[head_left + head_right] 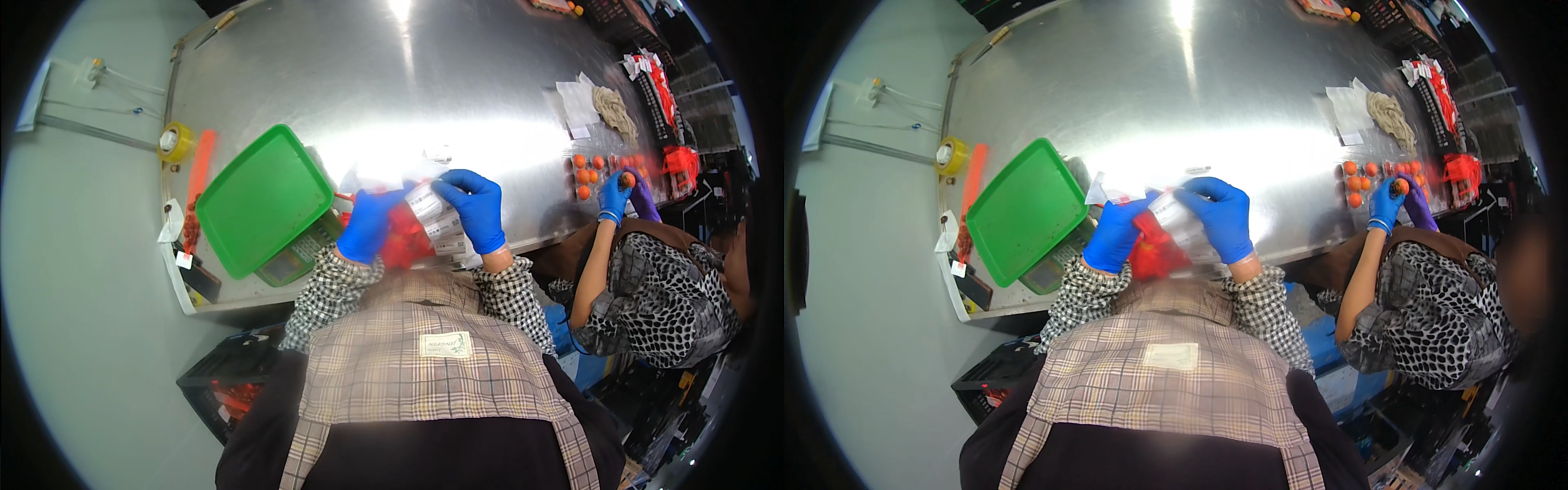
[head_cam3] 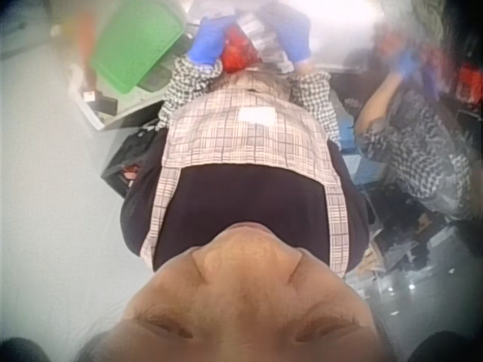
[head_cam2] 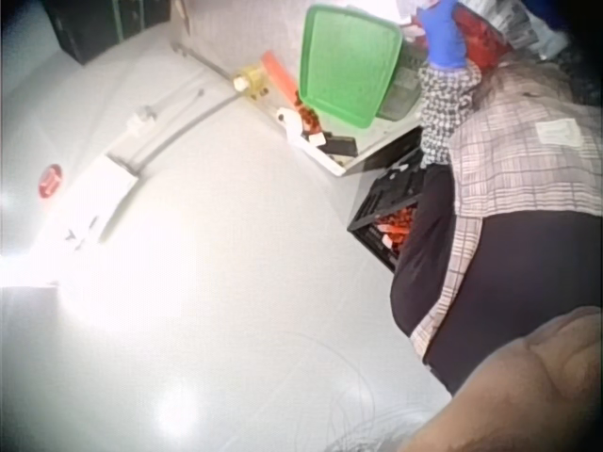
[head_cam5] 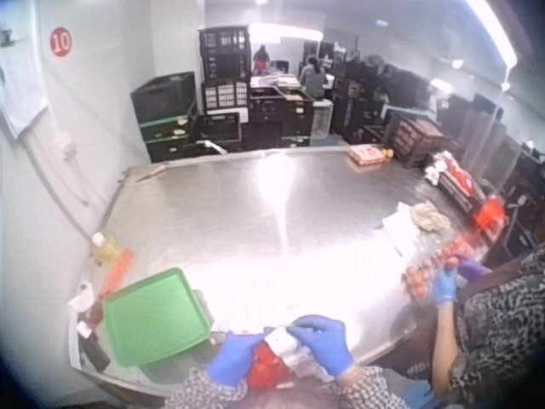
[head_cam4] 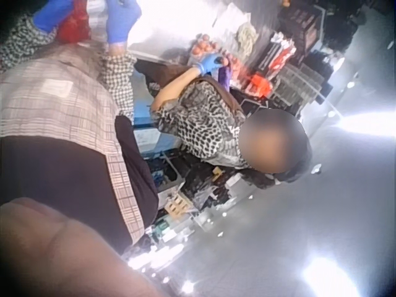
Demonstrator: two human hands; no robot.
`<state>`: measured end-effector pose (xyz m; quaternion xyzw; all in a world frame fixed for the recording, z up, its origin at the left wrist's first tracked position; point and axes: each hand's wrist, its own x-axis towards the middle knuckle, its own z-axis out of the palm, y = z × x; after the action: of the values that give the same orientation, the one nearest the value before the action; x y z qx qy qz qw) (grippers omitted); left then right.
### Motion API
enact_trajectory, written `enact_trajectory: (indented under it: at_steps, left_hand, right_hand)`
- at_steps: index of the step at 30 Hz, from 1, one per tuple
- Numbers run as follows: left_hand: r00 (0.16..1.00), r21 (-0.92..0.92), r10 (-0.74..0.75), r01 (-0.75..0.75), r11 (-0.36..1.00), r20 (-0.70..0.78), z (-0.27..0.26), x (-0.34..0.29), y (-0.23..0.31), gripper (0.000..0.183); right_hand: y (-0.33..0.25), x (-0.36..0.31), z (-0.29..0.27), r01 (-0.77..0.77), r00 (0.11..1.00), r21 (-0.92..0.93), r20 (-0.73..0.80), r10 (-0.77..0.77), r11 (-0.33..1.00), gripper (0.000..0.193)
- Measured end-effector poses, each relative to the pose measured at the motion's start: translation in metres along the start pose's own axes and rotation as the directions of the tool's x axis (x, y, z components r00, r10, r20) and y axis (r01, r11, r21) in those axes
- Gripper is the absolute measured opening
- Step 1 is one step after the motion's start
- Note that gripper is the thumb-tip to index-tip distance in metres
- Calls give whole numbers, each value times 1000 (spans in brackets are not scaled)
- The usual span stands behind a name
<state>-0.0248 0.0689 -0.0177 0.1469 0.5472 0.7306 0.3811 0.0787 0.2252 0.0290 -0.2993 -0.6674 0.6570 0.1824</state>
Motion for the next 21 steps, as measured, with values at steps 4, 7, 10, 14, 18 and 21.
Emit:
enact_trajectory:
  at_steps: [4, 7, 10, 14, 18, 21]
  left_hand:
    - [991, -220, -75, 49, 974, -113, 0, -1, 9, 17]
    - [971, -634, -235, 155, 758, -44, -2, 5, 13, 14]
    - [996, -448, -85, 83, 890, 16, -3, -1, 11, 11]
    - [997, 29, 69, -70, 997, 27, -9, 2, 2, 15]
    - [947, -511, -257, 126, 850, -194, -6, 13, -14, 21]
    - [941, -553, -262, 106, 827, -212, 2, 10, 8, 24]
  right_hand:
    - [3, 3, -6, -58, 998, 41, 34, 56, 997, 11]
    - [0, 2, -5, -81, 992, 71, 98, 74, 994, 11]
    - [-1, 4, -5, -92, 990, 59, 116, 85, 994, 12]
    - [-4, 4, -6, -92, 986, 73, 147, 81, 993, 13]
    - [-3, 3, -7, -99, 980, 15, 177, 95, 995, 12]
    - [4, 6, -11, -103, 972, -25, 207, 106, 994, 12]
